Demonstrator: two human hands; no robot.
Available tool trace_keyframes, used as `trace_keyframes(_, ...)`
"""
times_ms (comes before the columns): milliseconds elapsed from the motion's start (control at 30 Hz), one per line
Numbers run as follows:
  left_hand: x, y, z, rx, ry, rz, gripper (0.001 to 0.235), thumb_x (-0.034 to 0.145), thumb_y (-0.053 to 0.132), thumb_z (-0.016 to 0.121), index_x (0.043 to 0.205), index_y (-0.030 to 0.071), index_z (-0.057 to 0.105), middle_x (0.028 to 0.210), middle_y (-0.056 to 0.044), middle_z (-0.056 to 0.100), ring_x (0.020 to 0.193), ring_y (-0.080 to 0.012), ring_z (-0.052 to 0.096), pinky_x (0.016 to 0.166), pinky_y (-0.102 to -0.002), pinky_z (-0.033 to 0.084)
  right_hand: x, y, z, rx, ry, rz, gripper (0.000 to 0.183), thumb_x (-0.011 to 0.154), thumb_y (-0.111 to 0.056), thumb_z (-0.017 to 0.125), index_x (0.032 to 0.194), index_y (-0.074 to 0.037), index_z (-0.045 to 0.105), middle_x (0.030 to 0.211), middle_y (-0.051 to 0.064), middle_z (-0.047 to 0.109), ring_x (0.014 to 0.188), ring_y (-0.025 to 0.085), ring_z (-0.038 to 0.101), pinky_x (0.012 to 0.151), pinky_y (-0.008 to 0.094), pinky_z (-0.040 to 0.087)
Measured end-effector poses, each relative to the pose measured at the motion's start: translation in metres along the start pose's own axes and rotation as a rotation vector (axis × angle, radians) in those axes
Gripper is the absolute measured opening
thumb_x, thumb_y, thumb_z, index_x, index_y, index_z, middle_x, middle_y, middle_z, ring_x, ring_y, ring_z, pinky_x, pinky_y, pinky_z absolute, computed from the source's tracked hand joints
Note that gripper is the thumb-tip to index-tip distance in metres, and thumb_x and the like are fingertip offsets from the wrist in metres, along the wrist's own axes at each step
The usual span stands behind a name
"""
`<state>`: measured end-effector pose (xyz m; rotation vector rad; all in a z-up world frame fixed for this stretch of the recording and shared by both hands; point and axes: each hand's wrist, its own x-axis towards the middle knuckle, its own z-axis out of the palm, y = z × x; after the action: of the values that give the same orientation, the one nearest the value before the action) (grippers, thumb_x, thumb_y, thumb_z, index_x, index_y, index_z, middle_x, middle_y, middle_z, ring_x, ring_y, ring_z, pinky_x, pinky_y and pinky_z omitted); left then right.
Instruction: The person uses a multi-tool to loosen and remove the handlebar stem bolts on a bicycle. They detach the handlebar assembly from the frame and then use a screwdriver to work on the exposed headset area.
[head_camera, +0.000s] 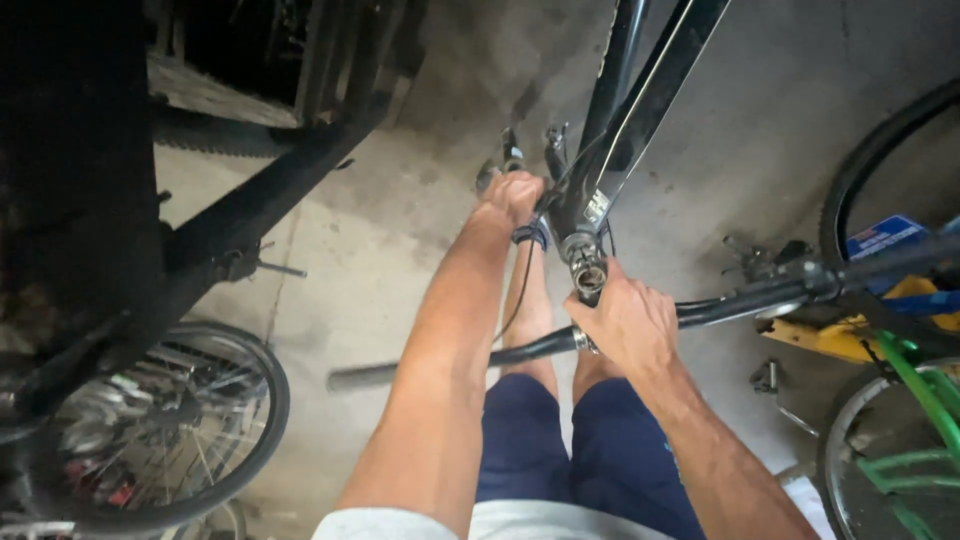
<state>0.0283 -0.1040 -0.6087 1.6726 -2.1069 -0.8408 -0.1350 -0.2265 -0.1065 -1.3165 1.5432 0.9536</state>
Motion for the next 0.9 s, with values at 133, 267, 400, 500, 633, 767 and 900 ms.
trace_keyframes(133,0.023,0.018,0.022,0.095,-0.362,-0.300,0.030,0.110,0.034,0.056,0.105,0.018,0.081,0.110,-0.006,0.080,0.121,-0.0326,0.074,0.134,-0.064,0.038,-0.007,0.003,0.012,0.129,-0.012,0.019,0.068,0.092,-0.066,0.070,0.134,-0.012,0.068,0.119,0.025,0.086,0.125,0.048,0.079,0.106,0.067,0.060)
trace_keyframes(267,0.060,0.070,-0.054,0.167,-0.834,-0.241,0.031,0.087,0.027,0.078,0.117,0.031,0.083,0.129,0.007,0.084,0.130,-0.0234,0.076,0.127,-0.085,0.036,-0.017,0.005,0.020,0.283,0.017,0.084,0.061,0.093,-0.055,0.073,0.133,-0.009,0.070,0.117,0.029,0.084,0.122,0.053,0.078,0.102,0.067,0.060)
trace_keyframes(400,0.073,0.076,-0.083,0.192,-1.006,-0.202,0.051,0.078,0.026,0.099,0.125,0.027,0.082,0.138,0.001,0.084,0.140,-0.0261,0.072,0.137,-0.086,0.010,-0.020,-0.001,0.010,0.264,-0.007,0.071,0.064,0.092,-0.056,0.069,0.138,-0.010,0.068,0.123,0.031,0.083,0.126,0.055,0.076,0.106,0.067,0.058)
trace_keyframes(500,0.049,0.073,-0.076,0.217,-0.742,-0.057,0.016,0.086,0.030,0.084,0.094,0.027,0.070,0.101,0.000,0.076,0.101,-0.0203,0.066,0.103,-0.064,0.026,-0.009,0.005,0.020,0.167,-0.046,0.069,0.070,0.092,-0.067,0.065,0.142,-0.017,0.064,0.123,0.026,0.084,0.126,0.049,0.079,0.109,0.063,0.059)
trace_keyframes(633,0.034,0.069,-0.089,0.255,-0.343,0.124,0.053,0.099,0.037,0.060,0.048,0.029,0.051,0.045,0.000,0.063,0.041,-0.0115,0.056,0.052,-0.030,0.050,-0.049,-0.038,-0.040,0.162,-0.105,0.072,0.073,0.095,-0.052,0.059,0.155,-0.011,0.059,0.139,0.033,0.078,0.137,0.052,0.073,0.120,0.065,0.054)
trace_keyframes(767,0.055,0.091,-0.130,0.195,-0.464,0.144,0.025,0.074,0.045,0.077,0.058,0.026,0.070,0.055,0.001,0.073,0.053,-0.0147,0.070,0.058,-0.035,0.055,-0.024,-0.009,-0.010,0.023,-0.043,-0.001,0.075,0.090,-0.063,0.062,0.152,-0.020,0.061,0.121,0.022,0.085,0.123,0.045,0.081,0.111,0.060,0.059)
trace_keyframes(900,0.051,0.090,-0.148,0.269,-0.545,0.092,0.070,0.082,0.070,0.076,0.093,0.001,0.085,0.091,-0.005,0.089,0.114,-0.0185,0.084,0.121,-0.027,0.053,0.007,0.019,0.018,-0.117,-0.050,-0.065,0.080,0.090,-0.071,0.059,0.151,-0.020,0.062,0.116,0.018,0.088,0.115,0.041,0.085,0.107,0.057,0.062)
